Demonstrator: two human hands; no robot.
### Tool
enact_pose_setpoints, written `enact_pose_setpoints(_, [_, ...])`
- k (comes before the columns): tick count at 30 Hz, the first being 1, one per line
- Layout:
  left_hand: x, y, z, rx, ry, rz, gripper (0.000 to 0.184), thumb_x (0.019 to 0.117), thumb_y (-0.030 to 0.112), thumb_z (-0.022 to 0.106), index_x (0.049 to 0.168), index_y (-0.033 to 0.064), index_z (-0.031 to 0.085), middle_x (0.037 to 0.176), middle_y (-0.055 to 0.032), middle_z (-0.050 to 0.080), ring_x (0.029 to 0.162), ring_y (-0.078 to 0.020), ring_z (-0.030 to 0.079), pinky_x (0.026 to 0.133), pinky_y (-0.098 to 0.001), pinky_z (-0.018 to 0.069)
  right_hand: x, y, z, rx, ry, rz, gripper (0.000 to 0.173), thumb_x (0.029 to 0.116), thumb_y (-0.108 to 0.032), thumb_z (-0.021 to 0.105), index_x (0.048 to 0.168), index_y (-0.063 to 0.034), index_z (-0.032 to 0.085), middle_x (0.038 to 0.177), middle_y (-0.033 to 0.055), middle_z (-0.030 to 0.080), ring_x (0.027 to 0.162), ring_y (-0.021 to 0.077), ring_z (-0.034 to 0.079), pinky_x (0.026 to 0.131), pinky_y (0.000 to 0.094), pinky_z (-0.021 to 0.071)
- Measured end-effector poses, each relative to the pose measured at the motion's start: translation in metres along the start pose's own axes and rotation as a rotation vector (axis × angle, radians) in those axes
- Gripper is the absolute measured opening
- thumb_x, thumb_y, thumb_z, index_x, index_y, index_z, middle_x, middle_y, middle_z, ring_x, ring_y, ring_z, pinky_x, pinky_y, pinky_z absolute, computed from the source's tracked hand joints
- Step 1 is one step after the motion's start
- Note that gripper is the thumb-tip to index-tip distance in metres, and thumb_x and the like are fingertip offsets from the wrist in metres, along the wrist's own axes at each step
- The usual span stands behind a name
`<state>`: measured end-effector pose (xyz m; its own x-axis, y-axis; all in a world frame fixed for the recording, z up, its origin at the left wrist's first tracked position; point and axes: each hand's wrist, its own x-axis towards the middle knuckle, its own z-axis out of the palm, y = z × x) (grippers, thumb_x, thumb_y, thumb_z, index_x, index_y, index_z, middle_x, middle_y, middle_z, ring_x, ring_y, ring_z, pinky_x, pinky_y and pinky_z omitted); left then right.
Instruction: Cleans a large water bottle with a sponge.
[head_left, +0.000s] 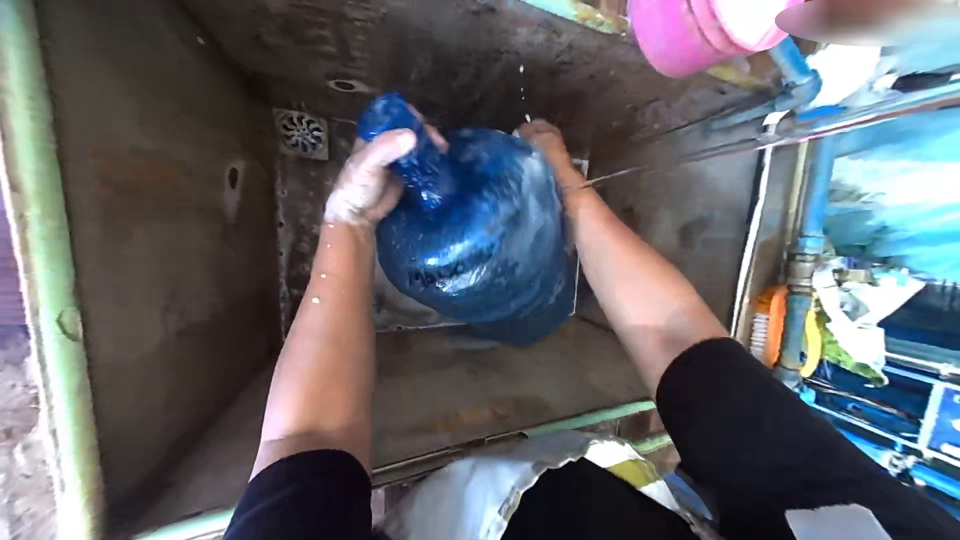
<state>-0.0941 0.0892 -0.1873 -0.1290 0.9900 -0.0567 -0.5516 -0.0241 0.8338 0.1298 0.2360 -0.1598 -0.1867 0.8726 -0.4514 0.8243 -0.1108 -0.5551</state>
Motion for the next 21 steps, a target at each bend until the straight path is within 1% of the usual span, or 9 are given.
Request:
enact_pose_setpoints(2, [0.012, 0.007, 0.001, 0.042, 0.07, -0.057, 0.057, 0.0909, 0.048, 0.064, 0.131, 0.0093, 0.05, 0.105, -0.0007, 0.071, 0.098, -0.014, 0.069, 0.09, -0.0339, 0.0583, -0.009, -0.001, 0.0, 0.122, 0.049, -0.078, 0.036, 0.1079, -0.018, 0.049, 0.13, 0.0077, 0.061, 0.132, 0.0251, 0.063, 0.123, 0.0285, 0.06, 0.108, 0.0432, 0.0444])
enact_pose_setpoints(4, [0.03, 0.011, 0.001, 0.168, 0.476, -0.204, 0.059, 0.0993, 0.039, 0.062, 0.144, 0.0053, 0.044, 0.117, -0.0084, 0.064, 0.103, -0.0157, 0.066, 0.089, -0.0355, 0.0578, -0.041, -0.003, 0.015, 0.211, 0.202, -0.292, 0.028, 0.104, -0.016, 0.05, 0.115, 0.0055, 0.064, 0.11, 0.0181, 0.065, 0.1, 0.0187, 0.063, 0.091, 0.0357, 0.0525])
enact_pose_setpoints(6, [0.043, 0.011, -0.008, 0.233, 0.673, -0.272, 0.061, 0.0943, 0.035, 0.069, 0.143, 0.0065, 0.047, 0.121, -0.0093, 0.064, 0.105, -0.0167, 0.067, 0.089, -0.0372, 0.058, -0.052, -0.005, 0.034, 0.255, 0.248, -0.403, 0.03, 0.1026, -0.018, 0.05, 0.116, 0.0071, 0.061, 0.108, 0.0185, 0.064, 0.096, 0.0186, 0.064, 0.086, 0.0353, 0.0545])
enact_pose_setpoints(11, [0.015, -0.003, -0.05, 0.121, 0.604, -0.212, 0.032, 0.1006, 0.031, 0.056, 0.125, 0.0097, 0.052, 0.097, -0.0035, 0.068, 0.086, -0.0167, 0.068, 0.078, -0.0363, 0.0594, -0.052, 0.06, 0.052, 0.104, -0.012, -0.051, 0.048, 0.1125, -0.022, 0.035, 0.15, 0.0067, 0.043, 0.151, 0.0273, 0.049, 0.141, 0.032, 0.048, 0.119, 0.044, 0.0363])
enact_pose_setpoints(12, [0.013, -0.006, -0.069, 0.134, 0.66, -0.232, 0.03, 0.103, 0.035, 0.053, 0.123, 0.0118, 0.053, 0.095, -0.0022, 0.066, 0.085, -0.0149, 0.066, 0.078, -0.0354, 0.0579, -0.077, 0.076, 0.053, 0.019, -0.016, -0.053, 0.047, 0.112, -0.023, 0.037, 0.148, 0.0062, 0.045, 0.15, 0.0286, 0.048, 0.14, 0.0364, 0.049, 0.118, 0.0495, 0.0387])
enact_pose_setpoints(14, [0.0, -0.014, -0.098, 0.189, 0.824, -0.363, 0.047, 0.1041, 0.043, 0.052, 0.139, 0.0122, 0.051, 0.113, -0.004, 0.064, 0.099, -0.0136, 0.064, 0.086, -0.0357, 0.056, -0.144, 0.104, 0.051, -0.09, -0.008, -0.16, 0.039, 0.107, -0.019, 0.047, 0.135, 0.0077, 0.055, 0.145, 0.03, 0.048, 0.133, 0.0419, 0.051, 0.109, 0.0555, 0.0453])
enact_pose_setpoints(16, [-0.011, -0.02, -0.106, 0.176, 0.878, -0.427, 0.046, 0.105, 0.043, 0.049, 0.141, 0.014, 0.048, 0.119, -0.0032, 0.062, 0.104, -0.0126, 0.063, 0.087, -0.0353, 0.055, -0.177, 0.109, 0.054, -0.119, -0.023, -0.29, 0.038, 0.0985, -0.014, 0.056, 0.13, 0.0076, 0.061, 0.15, 0.0294, 0.046, 0.14, 0.045, 0.044, 0.113, 0.0577, 0.0404])
enact_pose_setpoints(18, [-0.016, -0.029, -0.094, 0.083, 0.828, -0.37, 0.04, 0.1041, 0.038, 0.049, 0.136, 0.0137, 0.05, 0.115, -0.0035, 0.063, 0.103, -0.0145, 0.064, 0.087, -0.0372, 0.0564, -0.162, 0.107, 0.055, -0.116, -0.028, -0.298, 0.043, 0.1009, -0.017, 0.055, 0.135, 0.0082, 0.058, 0.153, 0.0297, 0.045, 0.146, 0.0468, 0.038, 0.12, 0.0605, 0.0309])
enact_pose_setpoints(21, [-0.01, -0.031, -0.07, -0.034, 0.555, -0.201, 0.021, 0.1015, 0.025, 0.042, 0.115, 0.0135, 0.053, 0.099, -0.0022, 0.067, 0.093, -0.0154, 0.067, 0.084, -0.0355, 0.0572, -0.078, 0.098, 0.039, -0.017, -0.049, 0.023, 0.049, 0.1104, -0.025, 0.041, 0.153, 0.0008, 0.042, 0.153, 0.0253, 0.047, 0.143, 0.0327, 0.046, 0.119, 0.0486, 0.0371])
